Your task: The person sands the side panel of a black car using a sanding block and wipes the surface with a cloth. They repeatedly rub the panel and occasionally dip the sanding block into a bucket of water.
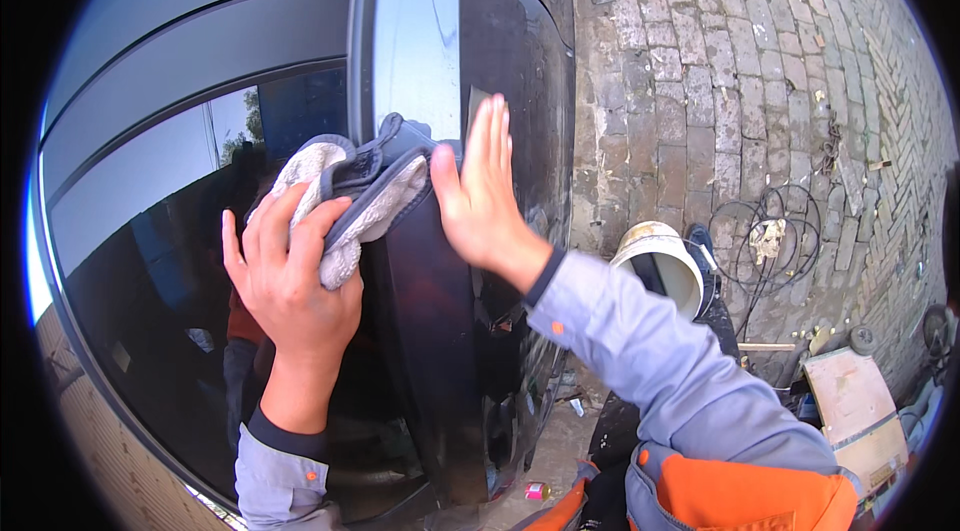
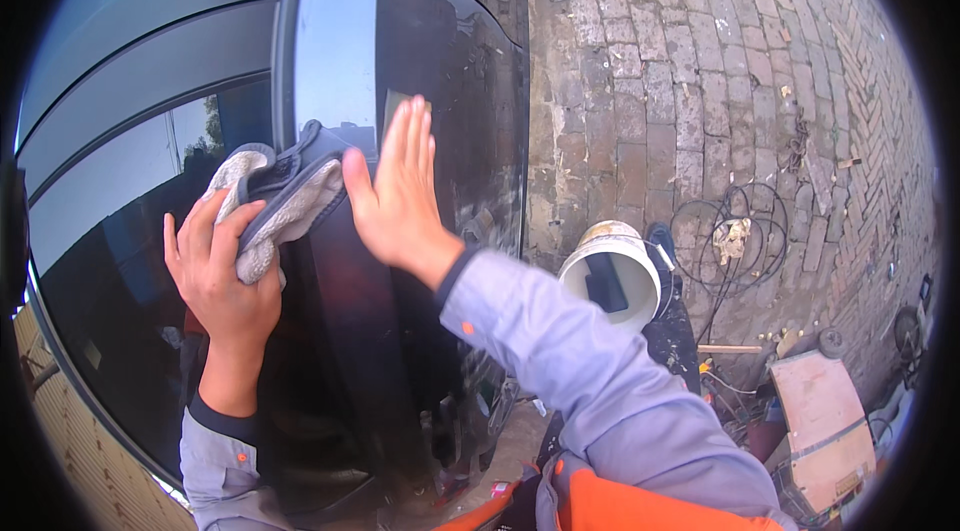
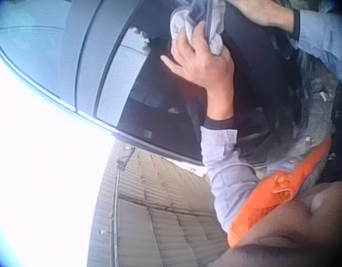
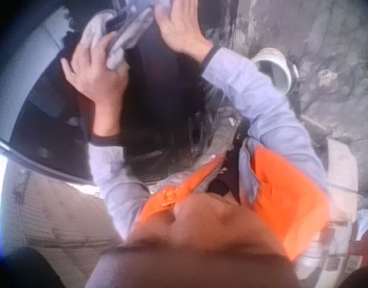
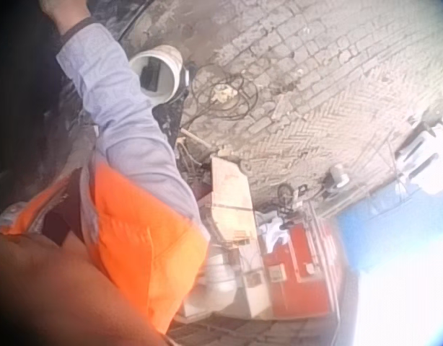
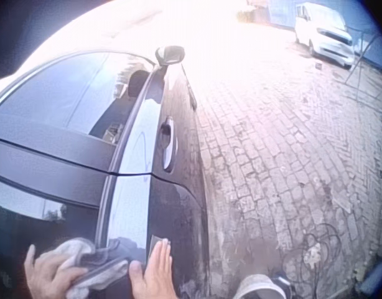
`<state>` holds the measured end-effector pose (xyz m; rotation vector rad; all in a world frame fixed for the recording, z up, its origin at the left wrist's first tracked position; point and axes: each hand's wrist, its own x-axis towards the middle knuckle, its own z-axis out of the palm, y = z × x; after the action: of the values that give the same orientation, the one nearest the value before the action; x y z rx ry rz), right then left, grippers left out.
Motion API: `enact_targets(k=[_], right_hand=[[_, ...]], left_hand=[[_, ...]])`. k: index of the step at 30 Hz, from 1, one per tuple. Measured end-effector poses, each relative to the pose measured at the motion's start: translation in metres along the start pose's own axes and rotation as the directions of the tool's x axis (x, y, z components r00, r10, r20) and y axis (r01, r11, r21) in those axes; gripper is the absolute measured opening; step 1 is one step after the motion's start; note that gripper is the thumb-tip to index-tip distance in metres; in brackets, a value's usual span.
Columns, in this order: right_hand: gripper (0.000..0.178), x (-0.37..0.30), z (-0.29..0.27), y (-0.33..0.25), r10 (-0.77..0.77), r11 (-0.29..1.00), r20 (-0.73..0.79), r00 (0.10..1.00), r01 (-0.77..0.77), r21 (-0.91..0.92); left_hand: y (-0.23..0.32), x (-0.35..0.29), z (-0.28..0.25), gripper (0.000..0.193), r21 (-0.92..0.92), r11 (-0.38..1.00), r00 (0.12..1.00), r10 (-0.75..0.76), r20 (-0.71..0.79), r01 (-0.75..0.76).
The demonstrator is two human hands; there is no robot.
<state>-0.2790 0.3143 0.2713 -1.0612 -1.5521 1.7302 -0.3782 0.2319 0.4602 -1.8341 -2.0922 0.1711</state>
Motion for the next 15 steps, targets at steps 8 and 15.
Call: enact_targets(k=[8,15], right_hand=[[0.097,-0.148,0.033,-0.006,0.097,0.995,0.112,0.989,-0.096,-0.014],[0.079,0.01,0.004,-0.016,-0.049,0.999,-0.1,0.994,0.049,0.001]], left_hand=[[-0.002,0.01,0.0,0.033,-0.055,0.998,0.998,-0.043,-0.044,0.04],[-0.005,0.009,0.003,0.031,-0.075,0.997,0.997,-0.037,-0.069,0.032]])
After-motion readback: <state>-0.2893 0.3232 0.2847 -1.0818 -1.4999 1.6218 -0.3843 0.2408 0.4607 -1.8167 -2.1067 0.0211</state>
